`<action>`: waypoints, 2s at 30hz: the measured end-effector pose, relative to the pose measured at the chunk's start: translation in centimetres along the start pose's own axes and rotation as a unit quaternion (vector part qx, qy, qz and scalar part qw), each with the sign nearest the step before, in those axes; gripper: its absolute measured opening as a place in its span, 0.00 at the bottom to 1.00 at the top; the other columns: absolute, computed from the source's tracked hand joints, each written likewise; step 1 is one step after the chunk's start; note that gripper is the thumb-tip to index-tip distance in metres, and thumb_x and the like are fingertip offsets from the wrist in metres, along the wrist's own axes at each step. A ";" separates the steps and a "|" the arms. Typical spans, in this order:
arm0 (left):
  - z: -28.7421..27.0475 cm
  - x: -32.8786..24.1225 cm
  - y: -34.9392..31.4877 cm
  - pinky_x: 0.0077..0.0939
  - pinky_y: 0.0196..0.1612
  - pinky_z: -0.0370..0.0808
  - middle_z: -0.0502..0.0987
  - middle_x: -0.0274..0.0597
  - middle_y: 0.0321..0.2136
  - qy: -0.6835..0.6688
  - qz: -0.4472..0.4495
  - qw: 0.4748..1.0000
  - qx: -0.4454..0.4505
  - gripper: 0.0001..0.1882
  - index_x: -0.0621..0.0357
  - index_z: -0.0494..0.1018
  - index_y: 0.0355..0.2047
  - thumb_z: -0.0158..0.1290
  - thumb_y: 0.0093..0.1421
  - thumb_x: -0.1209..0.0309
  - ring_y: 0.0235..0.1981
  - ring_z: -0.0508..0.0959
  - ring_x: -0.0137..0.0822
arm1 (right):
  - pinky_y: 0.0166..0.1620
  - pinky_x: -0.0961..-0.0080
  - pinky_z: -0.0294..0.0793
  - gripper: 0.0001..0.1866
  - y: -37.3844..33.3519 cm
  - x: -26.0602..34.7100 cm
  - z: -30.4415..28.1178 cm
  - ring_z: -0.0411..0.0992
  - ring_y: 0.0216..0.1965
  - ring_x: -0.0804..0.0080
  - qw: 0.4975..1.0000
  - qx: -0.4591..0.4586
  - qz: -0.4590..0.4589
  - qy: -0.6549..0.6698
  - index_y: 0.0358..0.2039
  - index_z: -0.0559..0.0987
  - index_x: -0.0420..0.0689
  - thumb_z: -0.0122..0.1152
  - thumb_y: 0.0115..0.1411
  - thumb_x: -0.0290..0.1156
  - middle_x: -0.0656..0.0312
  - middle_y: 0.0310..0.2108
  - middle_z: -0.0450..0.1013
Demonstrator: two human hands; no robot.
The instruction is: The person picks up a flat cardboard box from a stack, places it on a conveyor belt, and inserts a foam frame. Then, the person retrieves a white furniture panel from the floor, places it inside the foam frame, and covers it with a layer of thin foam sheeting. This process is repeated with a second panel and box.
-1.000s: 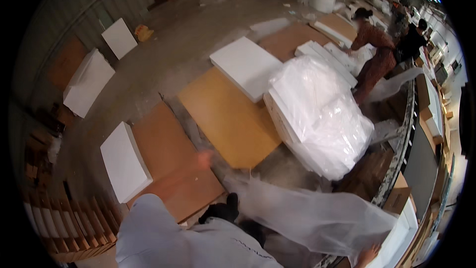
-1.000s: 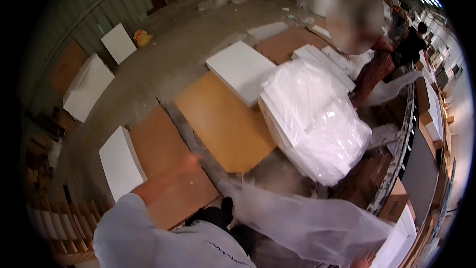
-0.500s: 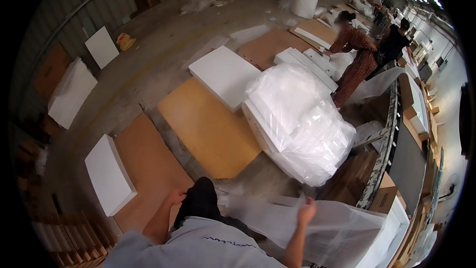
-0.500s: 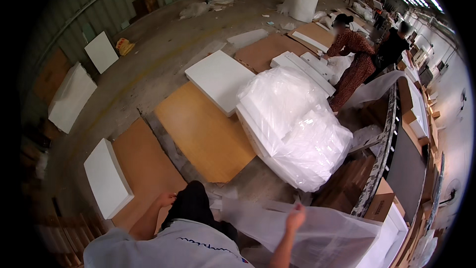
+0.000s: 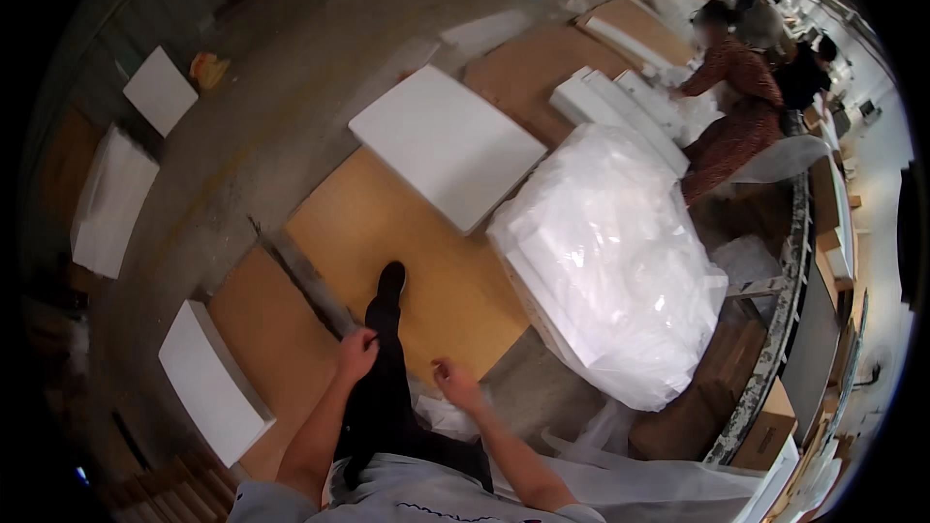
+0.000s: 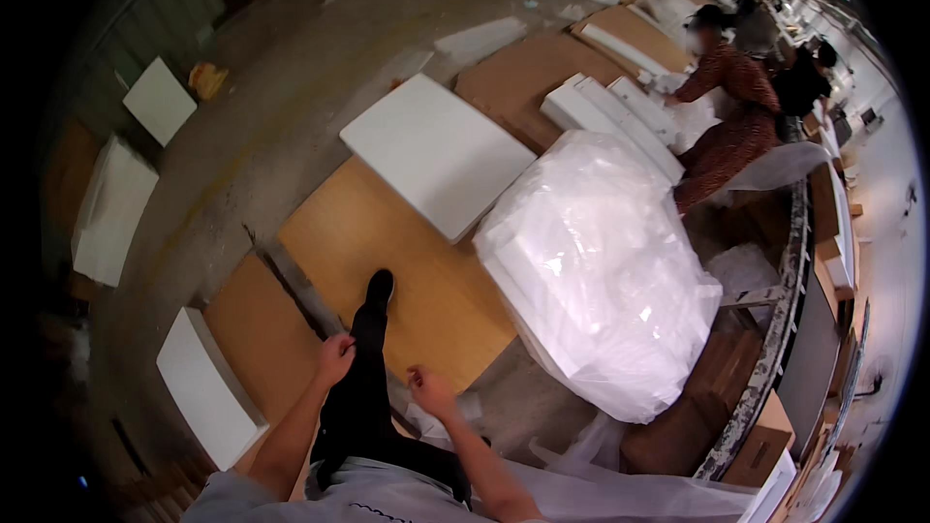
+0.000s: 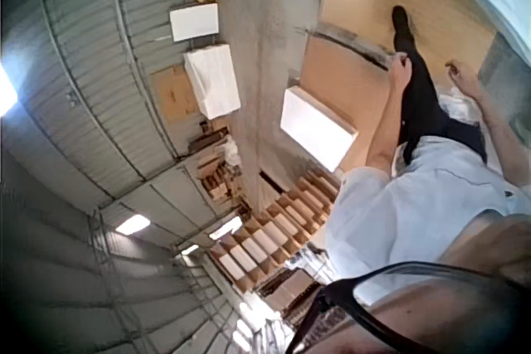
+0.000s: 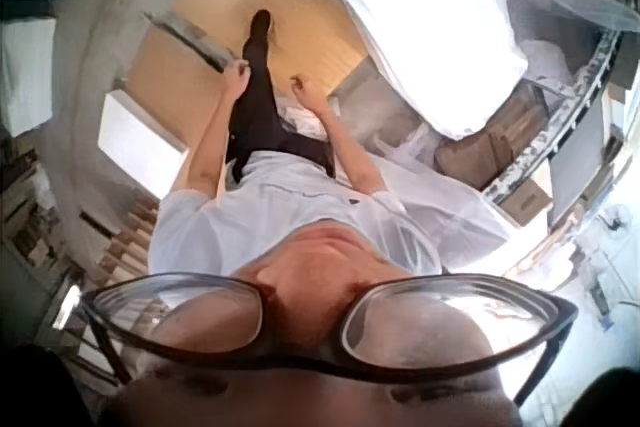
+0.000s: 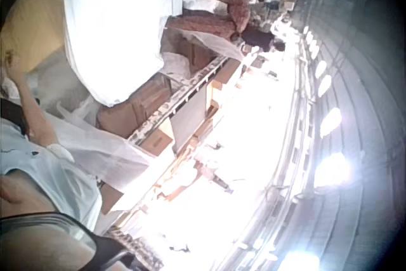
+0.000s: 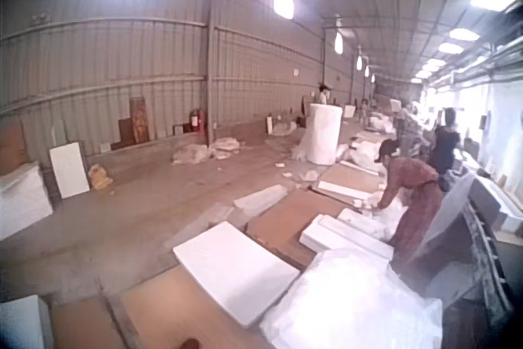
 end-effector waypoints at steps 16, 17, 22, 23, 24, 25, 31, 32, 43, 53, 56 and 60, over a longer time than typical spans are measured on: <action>6.6 -3.4 32.9 0.40 0.44 0.71 0.75 0.48 0.43 0.004 0.088 0.976 0.201 0.23 0.59 0.68 0.52 0.55 0.59 0.62 0.43 0.75 0.48 | 0.67 0.49 0.49 0.50 63.7 -20.3 -6.9 0.47 0.69 0.42 0.891 -0.214 -0.069 -0.395 0.68 0.51 0.36 0.59 0.57 0.57 0.36 0.68 0.48; 5.3 -3.0 33.8 0.39 0.44 0.71 0.74 0.48 0.44 0.017 0.080 0.976 0.200 0.23 0.59 0.67 0.52 0.55 0.59 0.63 0.44 0.75 0.48 | 0.67 0.48 0.48 0.51 64.0 -20.8 -4.8 0.45 0.69 0.42 0.884 -0.204 -0.085 -0.412 0.68 0.50 0.36 0.60 0.57 0.57 0.36 0.68 0.47; 1.2 -3.0 35.5 0.39 0.47 0.71 0.74 0.49 0.46 -0.004 0.064 0.970 0.234 0.24 0.60 0.66 0.54 0.55 0.59 0.64 0.46 0.74 0.49 | 0.69 0.45 0.41 0.44 61.3 -21.9 0.3 0.39 0.71 0.40 0.869 -0.144 -0.078 -0.466 0.68 0.49 0.34 0.57 0.55 0.31 0.36 0.69 0.42; 1.6 -3.1 35.9 0.39 0.47 0.71 0.74 0.49 0.46 -0.024 0.064 0.969 0.236 0.24 0.60 0.66 0.54 0.55 0.59 0.64 0.45 0.74 0.49 | 0.69 0.45 0.40 0.42 61.7 -22.9 1.2 0.39 0.71 0.39 0.856 -0.146 -0.065 -0.493 0.68 0.48 0.34 0.55 0.54 0.25 0.36 0.69 0.41; 1.8 -2.8 36.0 0.39 0.47 0.71 0.74 0.49 0.46 -0.033 0.058 0.970 0.233 0.24 0.60 0.66 0.54 0.55 0.60 0.64 0.45 0.74 0.49 | 0.69 0.45 0.39 0.43 60.8 -22.8 3.4 0.38 0.71 0.38 0.889 -0.169 -0.076 -0.418 0.68 0.48 0.35 0.49 0.50 0.16 0.37 0.70 0.40; 2.1 -2.5 36.0 0.39 0.47 0.71 0.74 0.49 0.45 -0.045 0.054 0.971 0.231 0.24 0.60 0.67 0.54 0.55 0.60 0.65 0.45 0.74 0.49 | 0.69 0.45 0.39 0.43 60.0 -22.7 4.7 0.37 0.71 0.39 0.893 -0.147 -0.043 -0.424 0.69 0.48 0.35 0.49 0.51 0.17 0.37 0.70 0.39; 5.1 -2.4 35.3 0.41 0.45 0.72 0.75 0.49 0.41 0.007 0.023 0.985 0.172 0.20 0.61 0.70 0.49 0.55 0.58 0.66 0.41 0.75 0.52 | 0.69 0.43 0.38 0.44 57.3 -21.2 7.4 0.35 0.71 0.38 0.900 -0.155 -0.021 -0.407 0.69 0.47 0.34 0.48 0.49 0.13 0.36 0.70 0.37; 5.6 -2.7 35.1 0.41 0.45 0.72 0.75 0.49 0.41 -0.003 0.019 0.987 0.161 0.19 0.60 0.70 0.48 0.55 0.58 0.66 0.42 0.75 0.52 | 0.69 0.43 0.37 0.44 57.1 -20.6 7.4 0.35 0.71 0.38 0.903 -0.161 -0.022 -0.399 0.68 0.47 0.34 0.47 0.49 0.13 0.36 0.70 0.37; 6.5 -0.3 35.7 0.28 0.47 0.67 0.72 0.41 0.44 -0.301 -0.134 0.926 -0.184 0.17 0.60 0.69 0.50 0.53 0.63 0.66 0.46 0.72 0.37 | 0.68 0.41 0.33 0.50 49.9 -1.0 4.7 0.31 0.70 0.32 0.966 -0.092 -0.043 -0.238 0.68 0.42 0.32 0.51 0.43 0.15 0.32 0.69 0.34; 8.8 -4.5 37.6 0.37 0.68 0.49 0.54 0.44 0.68 -0.552 -0.068 0.831 -0.028 0.31 0.55 0.54 0.68 0.38 0.69 0.54 0.69 0.54 0.41 | 0.71 0.64 0.40 0.48 40.5 10.4 -11.1 0.41 0.72 0.48 0.987 0.044 -0.070 -0.135 0.68 0.45 0.32 0.47 0.44 0.13 0.39 0.69 0.45; 8.8 -8.6 37.1 0.41 0.69 0.51 0.53 0.52 0.68 -0.377 0.062 0.924 -0.032 0.30 0.60 0.53 0.67 0.42 0.68 0.62 0.69 0.52 0.48 | 0.69 0.67 0.48 0.46 39.2 11.3 -14.2 0.48 0.71 0.52 0.997 0.059 -0.037 -0.024 0.68 0.49 0.33 0.45 0.43 0.12 0.41 0.68 0.50; 6.9 -12.2 36.1 0.45 0.68 0.54 0.51 0.55 0.68 -0.281 0.167 0.945 -0.027 0.33 0.60 0.51 0.68 0.45 0.64 0.66 0.68 0.54 0.55 | 0.69 0.66 0.48 0.46 37.5 14.1 -13.8 0.47 0.71 0.53 0.996 0.071 -0.026 -0.043 0.68 0.49 0.34 0.47 0.44 0.12 0.43 0.68 0.51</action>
Point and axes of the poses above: each hand's wrist, its own y-axis towards the middle knuckle, its own z-axis out of the palm, x = y × z, the point moved 1 cm from there along y, towards the middle knuckle
